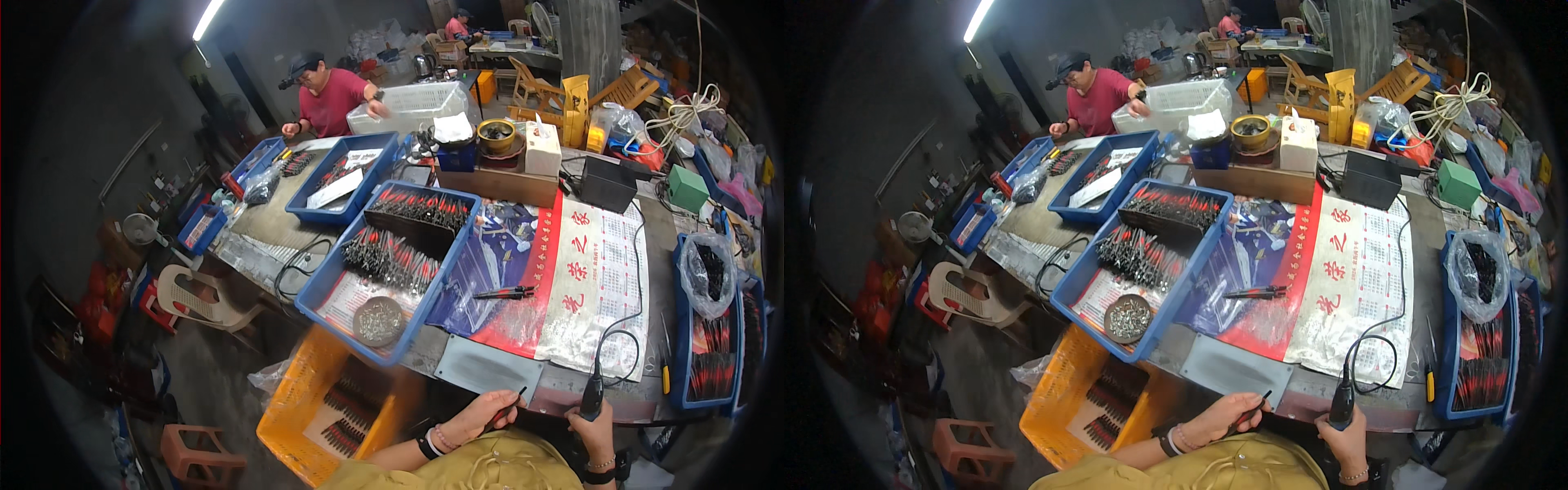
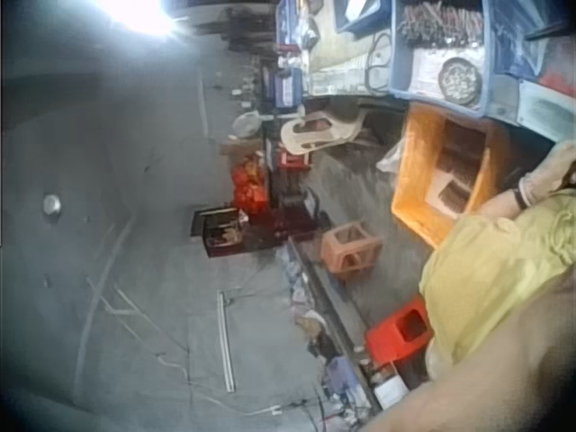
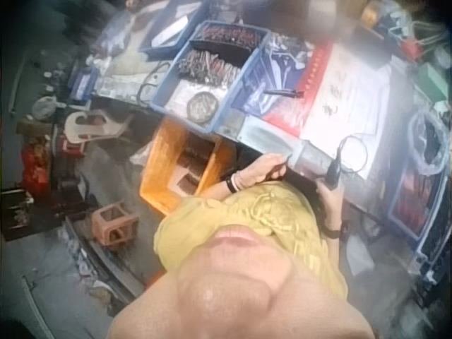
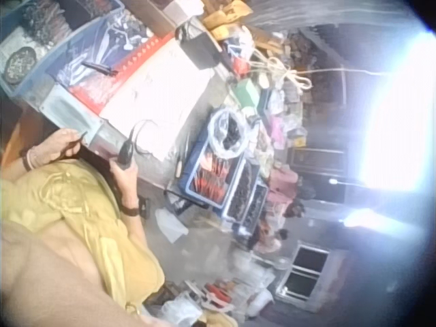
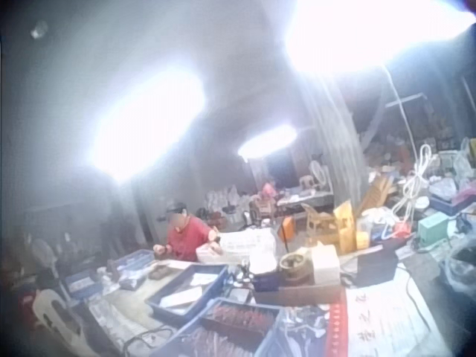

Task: The person repeatedly assembles small black cylindrical components by inserting a red-tipped insert, using a rotary tool to trim or shape the assembly, and then placing the finished units into a yellow basket. The process is repeated multiple times with consistent hand movements and tool use.

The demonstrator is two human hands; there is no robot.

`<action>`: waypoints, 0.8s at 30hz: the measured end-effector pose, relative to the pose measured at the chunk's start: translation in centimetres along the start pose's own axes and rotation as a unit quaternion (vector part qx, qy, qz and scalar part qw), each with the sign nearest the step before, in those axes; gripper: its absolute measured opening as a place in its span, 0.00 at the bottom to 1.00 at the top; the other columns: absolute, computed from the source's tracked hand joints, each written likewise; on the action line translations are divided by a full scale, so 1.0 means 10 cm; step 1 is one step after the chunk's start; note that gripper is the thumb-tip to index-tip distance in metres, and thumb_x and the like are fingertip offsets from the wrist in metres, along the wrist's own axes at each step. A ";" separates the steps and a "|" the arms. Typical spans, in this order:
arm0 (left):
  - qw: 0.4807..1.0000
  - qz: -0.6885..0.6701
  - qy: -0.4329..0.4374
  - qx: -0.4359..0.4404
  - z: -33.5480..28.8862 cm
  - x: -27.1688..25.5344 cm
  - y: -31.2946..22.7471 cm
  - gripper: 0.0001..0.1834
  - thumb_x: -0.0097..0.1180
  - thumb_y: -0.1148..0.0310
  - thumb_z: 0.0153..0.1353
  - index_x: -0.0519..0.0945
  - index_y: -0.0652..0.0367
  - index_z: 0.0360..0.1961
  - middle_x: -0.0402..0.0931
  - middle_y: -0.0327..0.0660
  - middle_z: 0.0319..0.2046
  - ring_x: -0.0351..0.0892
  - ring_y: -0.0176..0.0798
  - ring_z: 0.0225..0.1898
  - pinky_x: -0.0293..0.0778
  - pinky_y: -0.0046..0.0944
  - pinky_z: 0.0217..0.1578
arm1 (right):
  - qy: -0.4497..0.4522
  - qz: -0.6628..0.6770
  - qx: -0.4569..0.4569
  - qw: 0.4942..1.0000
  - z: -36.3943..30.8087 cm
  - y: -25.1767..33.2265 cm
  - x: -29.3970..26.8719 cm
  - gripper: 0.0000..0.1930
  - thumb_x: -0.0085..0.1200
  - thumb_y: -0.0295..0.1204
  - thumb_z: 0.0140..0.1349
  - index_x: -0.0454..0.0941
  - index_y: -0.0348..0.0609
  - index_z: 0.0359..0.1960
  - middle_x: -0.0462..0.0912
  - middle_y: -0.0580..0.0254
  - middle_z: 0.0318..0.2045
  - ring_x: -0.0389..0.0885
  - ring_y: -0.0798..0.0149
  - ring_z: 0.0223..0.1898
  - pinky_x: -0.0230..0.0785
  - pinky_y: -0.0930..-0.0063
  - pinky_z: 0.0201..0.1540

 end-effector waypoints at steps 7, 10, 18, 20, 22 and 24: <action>1.000 -0.013 0.000 0.020 0.01 -0.01 -0.01 0.17 0.43 0.58 0.73 0.76 0.61 0.42 0.74 0.34 0.23 0.65 0.25 0.19 0.62 0.24 0.21 | -0.009 -0.024 -0.007 1.000 -0.02 0.03 0.01 0.11 0.62 0.21 0.47 0.72 0.37 0.30 0.79 0.64 0.22 0.76 0.73 0.20 0.70 0.78 0.24; 0.999 -0.023 -0.009 0.030 0.01 -0.01 0.01 0.16 0.44 0.59 0.73 0.76 0.61 0.41 0.73 0.34 0.23 0.66 0.25 0.19 0.62 0.24 0.21 | -0.010 -0.003 -0.021 1.000 -0.04 0.06 0.03 0.11 0.62 0.21 0.48 0.72 0.36 0.30 0.79 0.63 0.22 0.76 0.74 0.20 0.69 0.79 0.24; 0.998 -0.038 -0.037 0.038 0.02 -0.02 0.06 0.16 0.45 0.59 0.72 0.77 0.61 0.39 0.72 0.34 0.22 0.66 0.26 0.18 0.61 0.24 0.19 | -0.005 -0.029 -0.032 0.999 -0.05 0.03 0.01 0.12 0.62 0.20 0.48 0.72 0.35 0.33 0.81 0.63 0.23 0.77 0.73 0.21 0.71 0.79 0.24; 0.997 -0.045 -0.030 0.048 0.02 -0.01 0.04 0.16 0.45 0.59 0.72 0.77 0.61 0.39 0.72 0.34 0.22 0.66 0.26 0.18 0.61 0.24 0.19 | -0.003 -0.033 -0.036 0.999 -0.04 0.02 0.01 0.12 0.62 0.20 0.48 0.72 0.35 0.33 0.81 0.62 0.24 0.77 0.73 0.21 0.72 0.79 0.24; 0.997 -0.042 -0.028 0.054 0.02 0.00 0.03 0.16 0.45 0.58 0.72 0.77 0.61 0.39 0.72 0.34 0.22 0.65 0.26 0.18 0.61 0.24 0.19 | -0.005 -0.037 -0.038 0.999 -0.04 0.01 0.00 0.12 0.62 0.20 0.48 0.72 0.35 0.34 0.81 0.62 0.24 0.77 0.73 0.21 0.72 0.79 0.25; 0.997 -0.042 -0.029 0.056 0.01 0.00 0.02 0.16 0.45 0.58 0.72 0.77 0.61 0.39 0.72 0.34 0.22 0.65 0.26 0.18 0.61 0.24 0.19 | -0.004 -0.030 -0.041 0.999 -0.04 0.00 0.01 0.13 0.62 0.20 0.48 0.72 0.34 0.34 0.81 0.62 0.24 0.78 0.73 0.22 0.72 0.79 0.25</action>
Point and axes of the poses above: each hand's wrist, its own z-axis towards the middle knuckle, its own x-axis out of the palm, y = z × x, the point moved 10 cm from there along z, towards the middle knuckle
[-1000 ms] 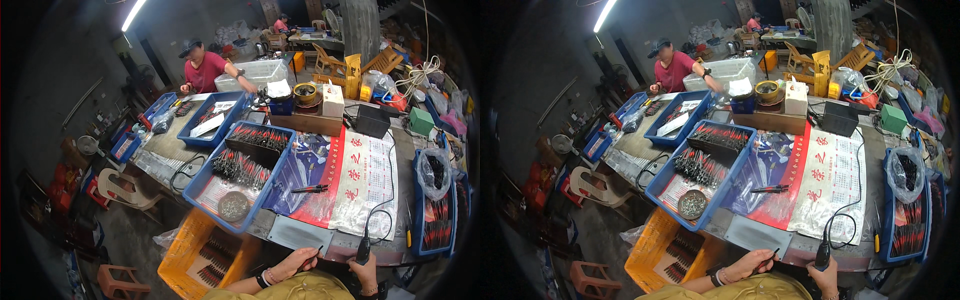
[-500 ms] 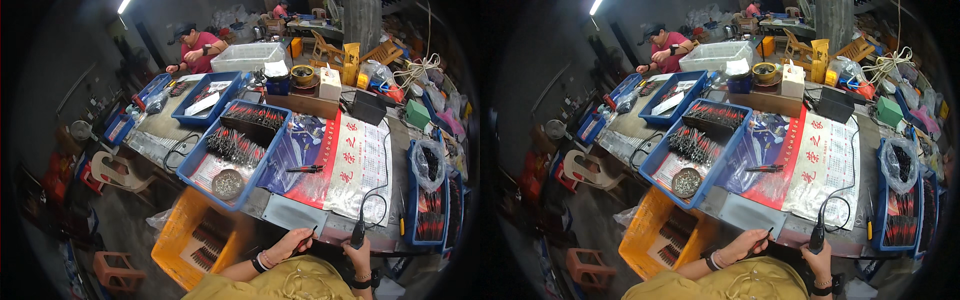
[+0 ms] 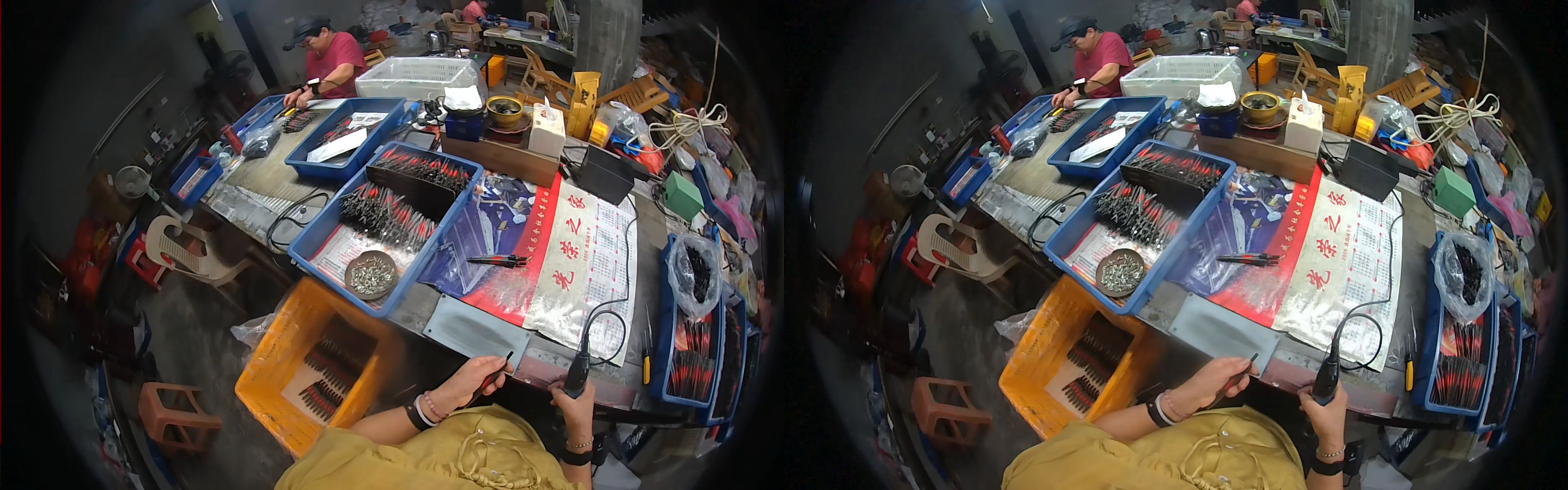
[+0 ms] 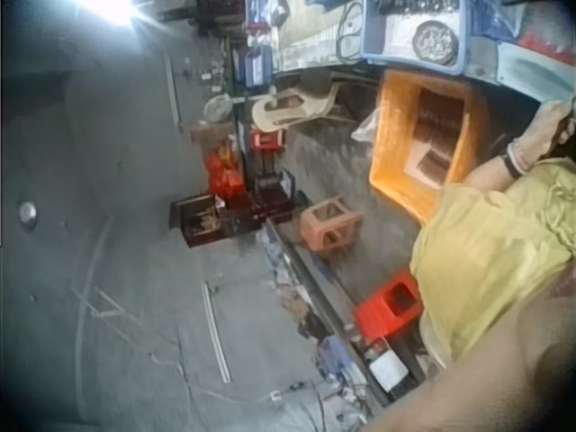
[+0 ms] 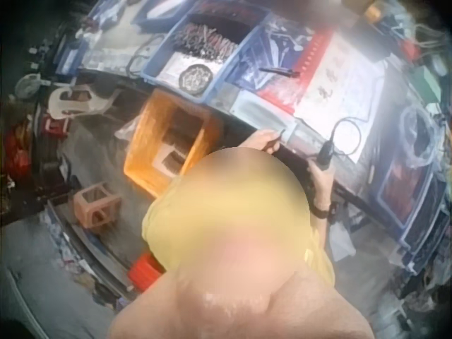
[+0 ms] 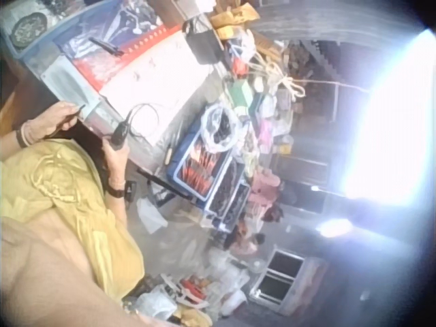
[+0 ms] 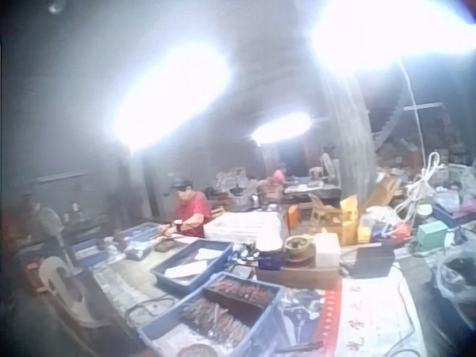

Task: The person repeatedly assembles small black cylindrical components by inserting a red-tipped insert, using a rotary tool to trim or shape the assembly, and then placing the finished units into a yellow basket. The process is repeated multiple times with consistent hand movements and tool use.

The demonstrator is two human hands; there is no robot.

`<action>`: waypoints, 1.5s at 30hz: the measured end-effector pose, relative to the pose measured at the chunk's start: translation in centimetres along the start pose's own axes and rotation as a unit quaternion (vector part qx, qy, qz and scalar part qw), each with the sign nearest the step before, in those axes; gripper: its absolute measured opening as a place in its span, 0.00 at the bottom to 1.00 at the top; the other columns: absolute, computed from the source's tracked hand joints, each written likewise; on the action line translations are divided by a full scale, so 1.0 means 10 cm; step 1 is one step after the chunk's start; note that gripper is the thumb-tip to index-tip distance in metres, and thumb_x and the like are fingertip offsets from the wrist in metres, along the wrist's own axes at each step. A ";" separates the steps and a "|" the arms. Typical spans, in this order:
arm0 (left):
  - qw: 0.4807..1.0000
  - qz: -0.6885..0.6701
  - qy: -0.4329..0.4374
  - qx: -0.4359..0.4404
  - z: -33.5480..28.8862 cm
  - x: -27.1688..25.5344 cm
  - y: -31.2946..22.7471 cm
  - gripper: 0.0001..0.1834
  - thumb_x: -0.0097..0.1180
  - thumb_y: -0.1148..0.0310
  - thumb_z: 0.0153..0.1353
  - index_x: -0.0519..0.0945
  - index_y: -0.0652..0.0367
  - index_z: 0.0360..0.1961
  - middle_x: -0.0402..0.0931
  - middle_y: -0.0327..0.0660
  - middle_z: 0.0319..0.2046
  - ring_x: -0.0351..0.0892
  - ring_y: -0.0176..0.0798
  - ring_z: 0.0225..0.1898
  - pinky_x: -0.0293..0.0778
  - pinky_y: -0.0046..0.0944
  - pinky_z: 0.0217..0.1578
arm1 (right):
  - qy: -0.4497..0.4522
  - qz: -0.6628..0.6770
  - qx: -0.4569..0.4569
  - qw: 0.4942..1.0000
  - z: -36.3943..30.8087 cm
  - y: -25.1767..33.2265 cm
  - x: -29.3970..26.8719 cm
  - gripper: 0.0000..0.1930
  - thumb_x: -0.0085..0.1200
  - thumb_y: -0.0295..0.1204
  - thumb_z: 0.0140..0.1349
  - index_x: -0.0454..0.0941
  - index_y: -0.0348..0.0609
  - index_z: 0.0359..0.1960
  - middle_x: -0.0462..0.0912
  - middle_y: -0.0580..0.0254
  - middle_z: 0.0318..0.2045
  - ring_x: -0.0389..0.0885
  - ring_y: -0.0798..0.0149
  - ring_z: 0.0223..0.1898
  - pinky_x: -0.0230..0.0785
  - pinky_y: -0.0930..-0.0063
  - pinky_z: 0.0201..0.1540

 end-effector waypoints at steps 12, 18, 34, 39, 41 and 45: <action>1.000 -0.007 0.001 0.009 0.01 0.00 0.01 0.16 0.45 0.59 0.72 0.77 0.62 0.39 0.73 0.35 0.22 0.65 0.26 0.17 0.61 0.24 0.19 | -0.015 0.001 -0.007 1.000 -0.01 0.03 0.00 0.12 0.61 0.20 0.47 0.72 0.35 0.33 0.81 0.62 0.24 0.77 0.73 0.21 0.71 0.79 0.24; 1.000 -0.011 0.008 -0.004 0.02 0.00 0.04 0.16 0.46 0.58 0.72 0.77 0.61 0.40 0.73 0.35 0.22 0.65 0.25 0.17 0.61 0.24 0.19 | -0.016 0.010 -0.004 1.000 -0.02 0.05 0.01 0.13 0.61 0.20 0.47 0.72 0.35 0.34 0.81 0.62 0.24 0.77 0.73 0.21 0.71 0.79 0.24; 1.000 -0.006 0.008 -0.007 0.01 -0.01 0.04 0.16 0.44 0.58 0.73 0.77 0.60 0.40 0.72 0.34 0.22 0.64 0.25 0.17 0.61 0.24 0.20 | -0.019 0.006 0.011 1.000 -0.02 0.08 0.01 0.10 0.60 0.19 0.47 0.73 0.35 0.32 0.80 0.64 0.23 0.76 0.74 0.21 0.70 0.79 0.24; 1.000 -0.004 0.004 -0.008 0.00 -0.01 0.04 0.16 0.45 0.58 0.72 0.77 0.60 0.41 0.72 0.34 0.23 0.65 0.25 0.18 0.61 0.24 0.21 | -0.020 -0.003 0.004 1.000 -0.02 0.08 0.01 0.10 0.60 0.19 0.47 0.73 0.35 0.32 0.80 0.64 0.23 0.76 0.74 0.21 0.68 0.79 0.24; 1.000 0.001 0.003 -0.009 -0.01 -0.01 0.04 0.16 0.45 0.58 0.72 0.77 0.60 0.41 0.72 0.34 0.23 0.65 0.26 0.19 0.61 0.24 0.21 | -0.020 -0.001 0.003 1.000 -0.02 0.07 0.01 0.10 0.60 0.19 0.48 0.73 0.35 0.32 0.80 0.65 0.23 0.75 0.75 0.21 0.68 0.79 0.25; 1.000 -0.002 0.005 -0.011 -0.01 -0.01 0.03 0.16 0.45 0.58 0.72 0.77 0.61 0.41 0.72 0.35 0.23 0.65 0.26 0.19 0.61 0.24 0.21 | -0.016 0.003 -0.001 1.000 -0.01 0.04 0.01 0.10 0.59 0.19 0.47 0.73 0.35 0.32 0.80 0.65 0.23 0.75 0.75 0.23 0.68 0.80 0.26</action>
Point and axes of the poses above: each hand's wrist, its own z-axis towards the middle knuckle, its own x-axis out of the palm, y = z × x, the point moved 10 cm from there along z, towards the middle knuckle
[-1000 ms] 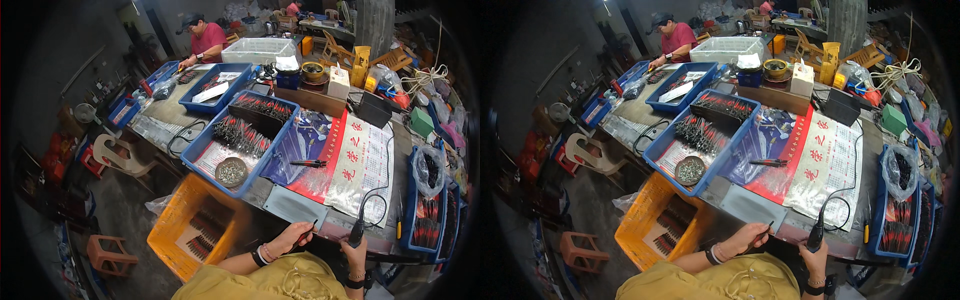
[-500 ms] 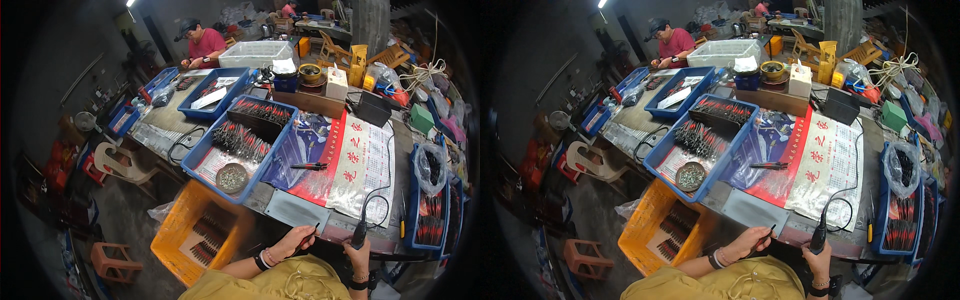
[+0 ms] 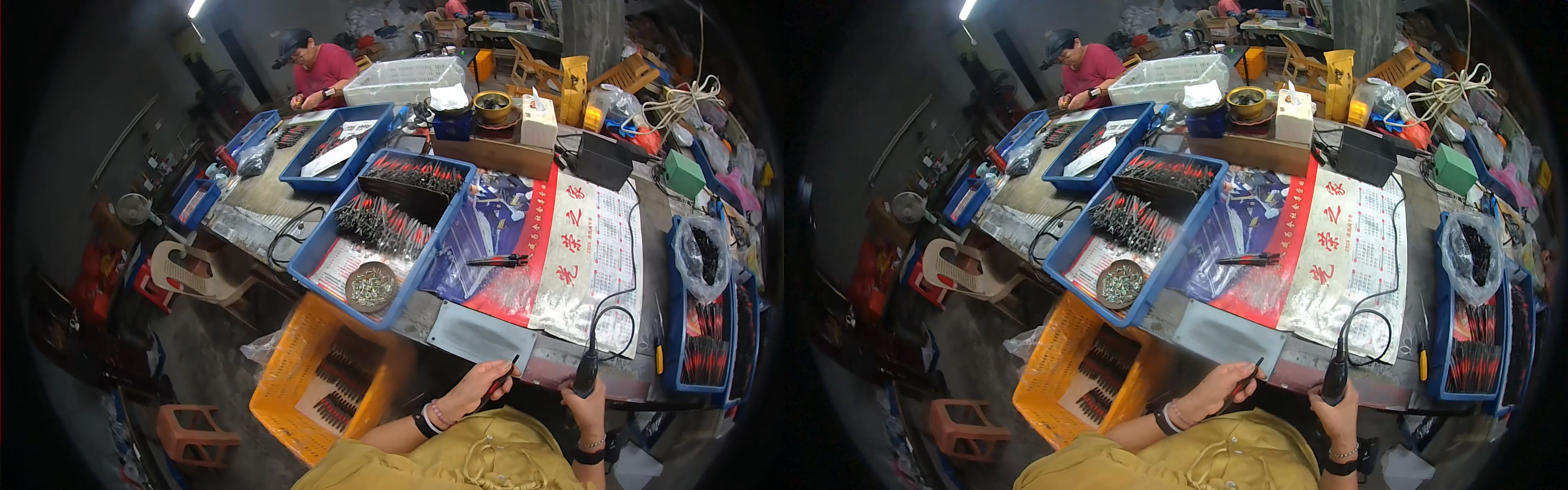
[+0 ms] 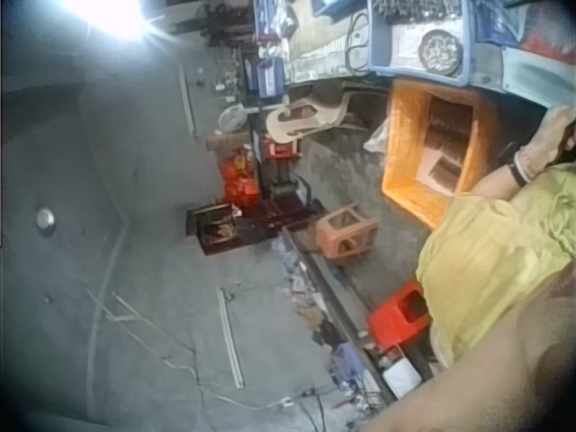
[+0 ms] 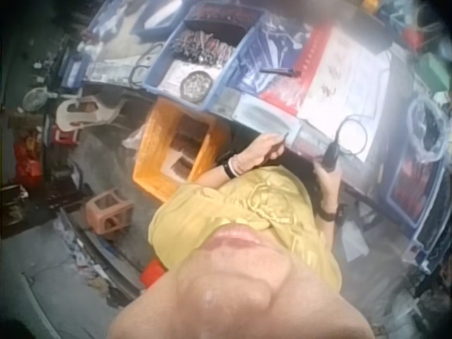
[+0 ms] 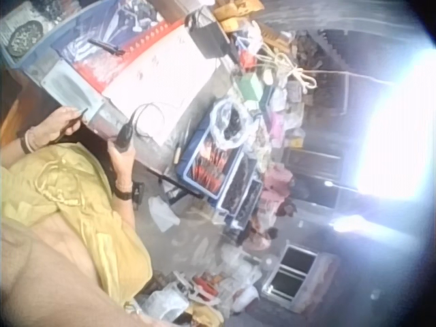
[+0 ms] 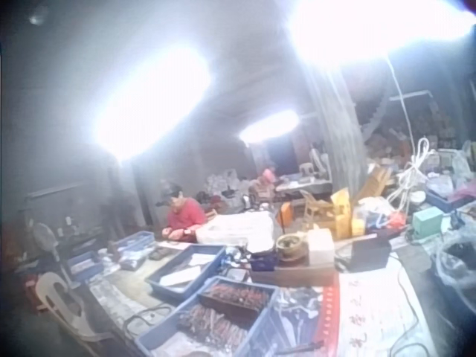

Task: The person repeatedly assembles small black cylindrical components by inserting a red-tipped insert, using a rotary tool to trim or shape the assembly, and then placing the finished units into a yellow basket. The process is repeated multiple times with consistent hand movements and tool use.

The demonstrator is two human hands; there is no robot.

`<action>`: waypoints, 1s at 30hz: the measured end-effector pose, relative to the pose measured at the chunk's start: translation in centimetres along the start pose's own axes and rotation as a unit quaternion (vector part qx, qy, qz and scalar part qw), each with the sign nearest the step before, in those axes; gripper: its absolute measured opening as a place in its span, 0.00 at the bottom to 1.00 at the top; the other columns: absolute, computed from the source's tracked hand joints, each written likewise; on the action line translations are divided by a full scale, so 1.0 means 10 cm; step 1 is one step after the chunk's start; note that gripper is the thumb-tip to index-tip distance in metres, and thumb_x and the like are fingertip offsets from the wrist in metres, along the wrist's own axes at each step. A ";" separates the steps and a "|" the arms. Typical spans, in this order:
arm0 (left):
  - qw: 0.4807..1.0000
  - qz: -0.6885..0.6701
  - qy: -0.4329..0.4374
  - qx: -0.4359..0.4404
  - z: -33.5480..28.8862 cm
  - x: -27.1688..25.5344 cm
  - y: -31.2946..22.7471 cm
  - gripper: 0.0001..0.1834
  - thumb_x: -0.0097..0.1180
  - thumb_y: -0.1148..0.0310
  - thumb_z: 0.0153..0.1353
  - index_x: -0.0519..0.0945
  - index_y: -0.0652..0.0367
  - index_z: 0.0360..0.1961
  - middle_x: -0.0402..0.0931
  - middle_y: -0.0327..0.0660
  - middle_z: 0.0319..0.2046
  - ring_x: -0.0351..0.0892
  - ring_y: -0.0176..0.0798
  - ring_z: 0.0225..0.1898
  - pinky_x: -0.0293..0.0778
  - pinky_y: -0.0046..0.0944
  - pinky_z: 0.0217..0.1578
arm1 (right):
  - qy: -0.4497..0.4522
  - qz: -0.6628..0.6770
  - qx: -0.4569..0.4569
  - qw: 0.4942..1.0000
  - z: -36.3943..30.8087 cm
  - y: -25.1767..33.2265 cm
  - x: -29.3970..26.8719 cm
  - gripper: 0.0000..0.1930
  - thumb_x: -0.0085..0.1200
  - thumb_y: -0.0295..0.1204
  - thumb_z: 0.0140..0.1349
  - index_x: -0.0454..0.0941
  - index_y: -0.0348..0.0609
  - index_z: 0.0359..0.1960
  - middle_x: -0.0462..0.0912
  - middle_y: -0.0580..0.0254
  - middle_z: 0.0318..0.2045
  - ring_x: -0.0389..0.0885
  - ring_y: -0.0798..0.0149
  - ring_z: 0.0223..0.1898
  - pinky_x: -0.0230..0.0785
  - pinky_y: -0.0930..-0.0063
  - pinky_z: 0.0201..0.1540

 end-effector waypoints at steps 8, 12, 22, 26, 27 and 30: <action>1.000 0.016 -0.016 -0.007 -0.01 -0.02 0.00 0.16 0.45 0.59 0.72 0.76 0.62 0.42 0.72 0.35 0.23 0.65 0.26 0.19 0.61 0.24 0.21 | 0.020 -0.007 -0.011 1.000 0.00 0.01 0.00 0.10 0.59 0.19 0.47 0.74 0.35 0.32 0.80 0.65 0.24 0.76 0.75 0.24 0.69 0.79 0.27; 1.000 0.014 -0.014 -0.005 0.00 -0.01 0.00 0.16 0.45 0.59 0.72 0.76 0.62 0.42 0.72 0.35 0.22 0.65 0.26 0.18 0.61 0.24 0.21 | 0.018 -0.001 -0.007 1.000 0.00 0.01 0.01 0.10 0.58 0.19 0.47 0.73 0.35 0.33 0.80 0.64 0.25 0.76 0.75 0.24 0.70 0.79 0.27; 1.000 0.006 -0.011 -0.001 0.01 -0.01 0.00 0.16 0.44 0.60 0.73 0.76 0.62 0.41 0.72 0.36 0.22 0.64 0.26 0.18 0.61 0.24 0.20 | 0.011 -0.004 0.003 1.000 0.01 -0.03 0.00 0.11 0.59 0.19 0.47 0.73 0.35 0.33 0.81 0.64 0.25 0.76 0.75 0.25 0.69 0.80 0.28; 1.000 0.012 -0.015 0.003 0.00 -0.01 -0.02 0.16 0.44 0.60 0.72 0.76 0.62 0.40 0.72 0.36 0.22 0.64 0.26 0.18 0.61 0.24 0.20 | 0.018 -0.006 0.008 1.000 -0.02 0.04 0.03 0.11 0.60 0.20 0.47 0.73 0.36 0.32 0.80 0.64 0.25 0.76 0.75 0.25 0.69 0.79 0.28; 1.000 0.009 -0.011 0.007 0.00 0.00 -0.03 0.16 0.44 0.60 0.72 0.76 0.62 0.40 0.72 0.36 0.22 0.64 0.26 0.17 0.61 0.24 0.20 | 0.023 -0.013 0.012 1.000 -0.03 0.08 0.03 0.11 0.60 0.21 0.47 0.73 0.35 0.32 0.80 0.63 0.25 0.76 0.74 0.25 0.69 0.78 0.28; 1.000 0.005 -0.013 0.003 -0.04 0.01 -0.05 0.16 0.44 0.60 0.72 0.76 0.62 0.40 0.72 0.36 0.22 0.64 0.26 0.17 0.61 0.25 0.20 | 0.025 -0.149 -0.054 0.987 0.01 0.40 -0.01 0.14 0.63 0.26 0.46 0.73 0.34 0.34 0.80 0.59 0.24 0.76 0.68 0.24 0.70 0.72 0.30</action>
Point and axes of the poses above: each hand's wrist, its own z-axis towards the middle knuckle, its own x-axis out of the palm, y = z × x, the point moved 10 cm from there along z, towards the middle knuckle
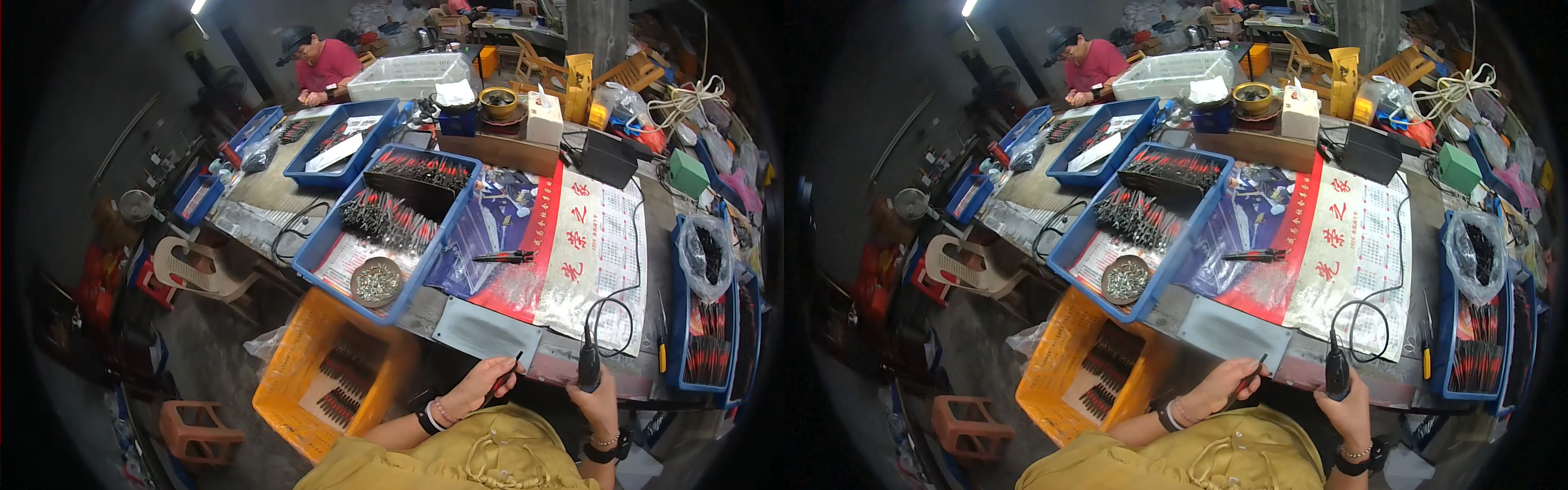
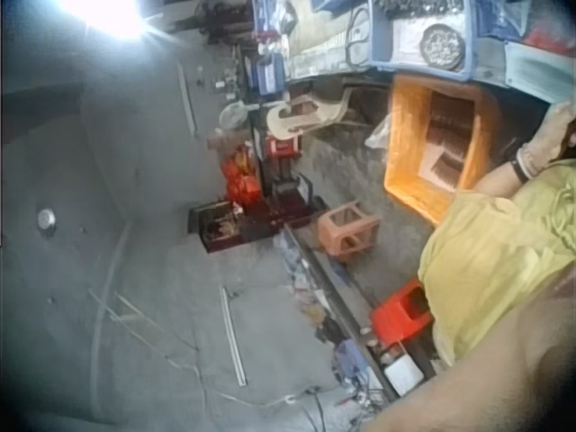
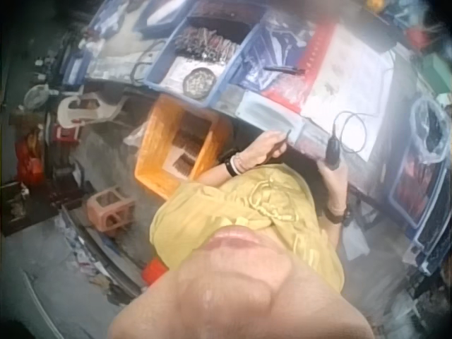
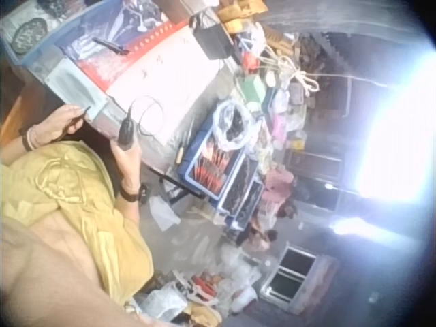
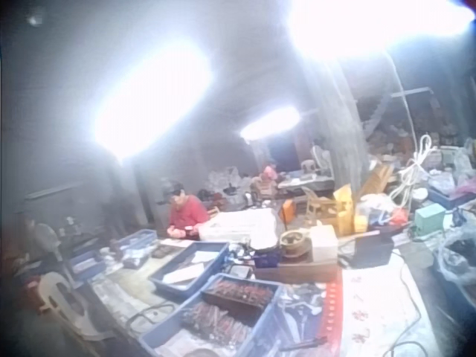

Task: The person repeatedly assembles small black cylindrical components by inserting a red-tipped insert, using a rotary tool to trim or shape the assembly, and then placing the finished units into a yellow basket. The process is repeated multiple times with consistent hand movements and tool use.

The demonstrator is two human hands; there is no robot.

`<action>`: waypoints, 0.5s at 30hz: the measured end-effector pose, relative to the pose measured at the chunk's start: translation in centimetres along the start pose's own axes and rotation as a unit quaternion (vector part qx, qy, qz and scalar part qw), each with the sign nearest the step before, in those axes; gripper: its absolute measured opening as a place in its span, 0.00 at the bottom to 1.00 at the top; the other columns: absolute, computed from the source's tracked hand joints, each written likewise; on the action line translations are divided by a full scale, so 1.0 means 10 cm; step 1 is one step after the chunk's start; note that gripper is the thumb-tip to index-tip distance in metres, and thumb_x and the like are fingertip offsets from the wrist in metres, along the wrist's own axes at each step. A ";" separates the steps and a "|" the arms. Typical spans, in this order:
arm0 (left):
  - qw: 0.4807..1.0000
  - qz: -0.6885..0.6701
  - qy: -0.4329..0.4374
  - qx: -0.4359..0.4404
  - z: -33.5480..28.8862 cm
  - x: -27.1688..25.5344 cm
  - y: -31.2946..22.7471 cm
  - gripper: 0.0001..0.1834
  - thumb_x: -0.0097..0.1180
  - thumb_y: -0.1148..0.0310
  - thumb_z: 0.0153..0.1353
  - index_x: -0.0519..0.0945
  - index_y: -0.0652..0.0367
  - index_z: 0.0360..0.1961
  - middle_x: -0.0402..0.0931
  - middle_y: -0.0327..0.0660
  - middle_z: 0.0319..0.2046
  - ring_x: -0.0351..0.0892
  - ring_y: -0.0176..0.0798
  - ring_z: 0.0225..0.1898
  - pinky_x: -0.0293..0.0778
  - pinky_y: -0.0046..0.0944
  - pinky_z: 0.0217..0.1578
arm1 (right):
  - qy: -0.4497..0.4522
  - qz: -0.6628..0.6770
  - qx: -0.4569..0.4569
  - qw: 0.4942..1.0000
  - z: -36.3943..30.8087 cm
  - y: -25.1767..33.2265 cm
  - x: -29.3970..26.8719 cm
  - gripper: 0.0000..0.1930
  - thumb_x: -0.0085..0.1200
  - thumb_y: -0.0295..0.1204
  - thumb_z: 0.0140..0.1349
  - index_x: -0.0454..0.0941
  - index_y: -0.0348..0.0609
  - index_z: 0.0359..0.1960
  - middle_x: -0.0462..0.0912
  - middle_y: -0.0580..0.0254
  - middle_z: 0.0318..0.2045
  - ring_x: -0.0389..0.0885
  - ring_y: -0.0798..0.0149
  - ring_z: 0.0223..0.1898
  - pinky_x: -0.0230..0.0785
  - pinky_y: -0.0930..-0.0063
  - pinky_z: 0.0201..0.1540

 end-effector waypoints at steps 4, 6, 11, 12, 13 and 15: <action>1.000 0.003 0.001 -0.002 -0.11 0.05 -0.07 0.16 0.44 0.60 0.72 0.77 0.62 0.40 0.71 0.35 0.22 0.64 0.26 0.18 0.61 0.25 0.21 | -0.052 -0.262 -0.037 0.963 0.24 0.21 -0.14 0.23 0.68 0.34 0.45 0.72 0.34 0.39 0.80 0.43 0.26 0.80 0.42 0.30 0.71 0.59 0.33; 1.000 0.001 -0.001 -0.012 -0.15 0.08 -0.10 0.16 0.44 0.60 0.72 0.77 0.62 0.39 0.71 0.35 0.21 0.64 0.26 0.18 0.62 0.25 0.21 | -0.064 -0.365 -0.084 0.925 0.40 0.29 -0.04 0.26 0.70 0.37 0.46 0.71 0.36 0.42 0.79 0.44 0.28 0.79 0.41 0.33 0.70 0.55 0.33; 0.998 0.046 -0.034 0.032 -0.27 0.09 -0.34 0.16 0.47 0.59 0.70 0.76 0.63 0.37 0.69 0.35 0.19 0.63 0.28 0.18 0.60 0.26 0.21 | -0.053 -0.422 -0.117 0.897 0.67 0.21 0.26 0.26 0.69 0.43 0.47 0.70 0.39 0.40 0.77 0.49 0.36 0.77 0.47 0.42 0.72 0.60 0.40; 0.998 0.036 -0.038 0.027 -0.28 0.09 -0.35 0.16 0.47 0.59 0.70 0.76 0.63 0.38 0.69 0.35 0.18 0.63 0.28 0.18 0.59 0.27 0.20 | -0.060 -0.438 -0.137 0.887 0.69 0.24 0.31 0.27 0.69 0.44 0.46 0.71 0.39 0.40 0.77 0.50 0.37 0.78 0.48 0.41 0.73 0.61 0.40; 0.999 0.012 -0.036 0.032 -0.29 0.12 -0.38 0.16 0.47 0.59 0.70 0.76 0.63 0.38 0.68 0.36 0.18 0.62 0.29 0.18 0.58 0.27 0.20 | -0.073 -0.444 -0.151 0.880 0.70 0.26 0.33 0.28 0.70 0.45 0.46 0.71 0.39 0.40 0.76 0.51 0.37 0.78 0.49 0.40 0.74 0.61 0.40; 0.999 -0.013 -0.015 0.035 -0.27 0.23 -0.44 0.16 0.47 0.60 0.70 0.76 0.64 0.39 0.68 0.37 0.18 0.61 0.29 0.17 0.57 0.27 0.19 | -0.088 -0.460 -0.161 0.869 0.69 0.27 0.35 0.29 0.69 0.47 0.45 0.71 0.40 0.41 0.76 0.52 0.38 0.79 0.51 0.41 0.76 0.64 0.39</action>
Point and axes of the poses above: each hand's wrist, its own z-axis towards the middle knuckle, its own x-axis out of the palm, y = z × x, the point moved 10 cm from there along z, towards the middle knuckle
